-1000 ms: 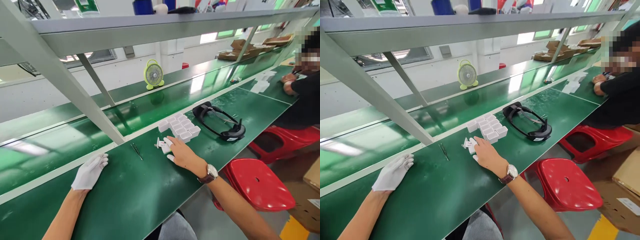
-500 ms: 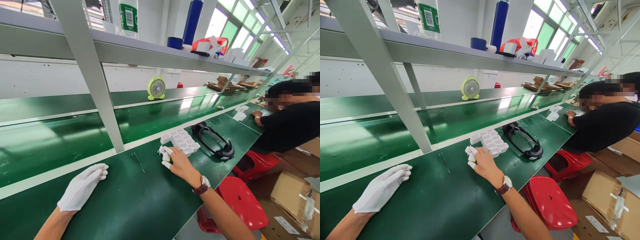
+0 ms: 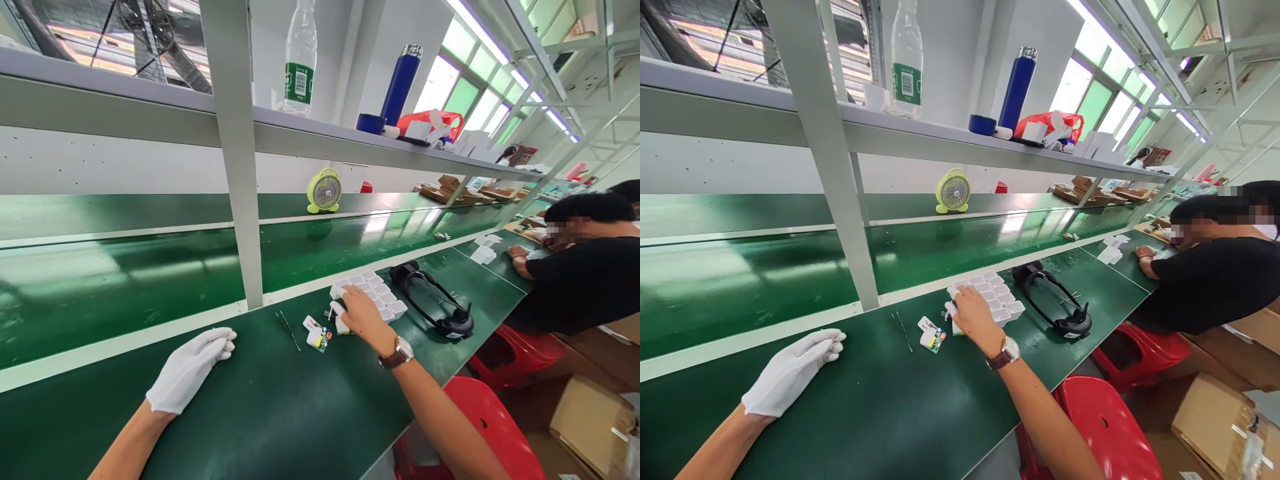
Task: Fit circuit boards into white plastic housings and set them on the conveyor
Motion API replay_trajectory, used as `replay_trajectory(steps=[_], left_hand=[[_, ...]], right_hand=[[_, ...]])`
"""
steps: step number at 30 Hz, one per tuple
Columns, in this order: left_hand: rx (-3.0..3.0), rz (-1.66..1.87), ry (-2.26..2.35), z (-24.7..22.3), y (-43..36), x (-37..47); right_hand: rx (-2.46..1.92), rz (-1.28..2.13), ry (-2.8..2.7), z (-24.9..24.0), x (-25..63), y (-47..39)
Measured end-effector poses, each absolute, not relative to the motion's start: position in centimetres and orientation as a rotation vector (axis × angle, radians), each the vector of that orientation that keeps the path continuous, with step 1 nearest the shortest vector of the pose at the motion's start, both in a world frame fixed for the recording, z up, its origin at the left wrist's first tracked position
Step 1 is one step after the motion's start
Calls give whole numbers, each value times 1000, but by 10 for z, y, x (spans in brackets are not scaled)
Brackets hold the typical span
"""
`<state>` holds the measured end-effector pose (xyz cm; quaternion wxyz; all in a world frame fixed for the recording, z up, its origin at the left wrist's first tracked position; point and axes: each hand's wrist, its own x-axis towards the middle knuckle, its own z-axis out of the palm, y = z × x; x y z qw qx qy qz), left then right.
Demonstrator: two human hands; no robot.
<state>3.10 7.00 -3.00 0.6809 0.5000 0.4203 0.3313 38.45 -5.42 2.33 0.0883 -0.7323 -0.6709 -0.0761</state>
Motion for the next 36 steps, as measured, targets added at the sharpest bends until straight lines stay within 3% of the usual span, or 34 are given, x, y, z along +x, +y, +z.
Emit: replay_trajectory(steps=[10, 16, 21, 28, 36], left_hand=[[1392, 798, 975, -17, 58, 37], [1928, 951, 1055, -23, 20, 66], [2008, 965, 932, -30, -3, 82], [2051, 935, 1367, -13, 25, 57], [1964, 883, 1410, -13, 35, 47]], right_hand=[[-2112, -305, -1987, 30, 400, -25], [-1724, -223, -2251, 34, 309, -54], [-1251, -42, -2538, 19, 243, -75], [-1814, -59, -2123, 9, 302, -90], [-1908, -80, -2003, -11, 325, -95]])
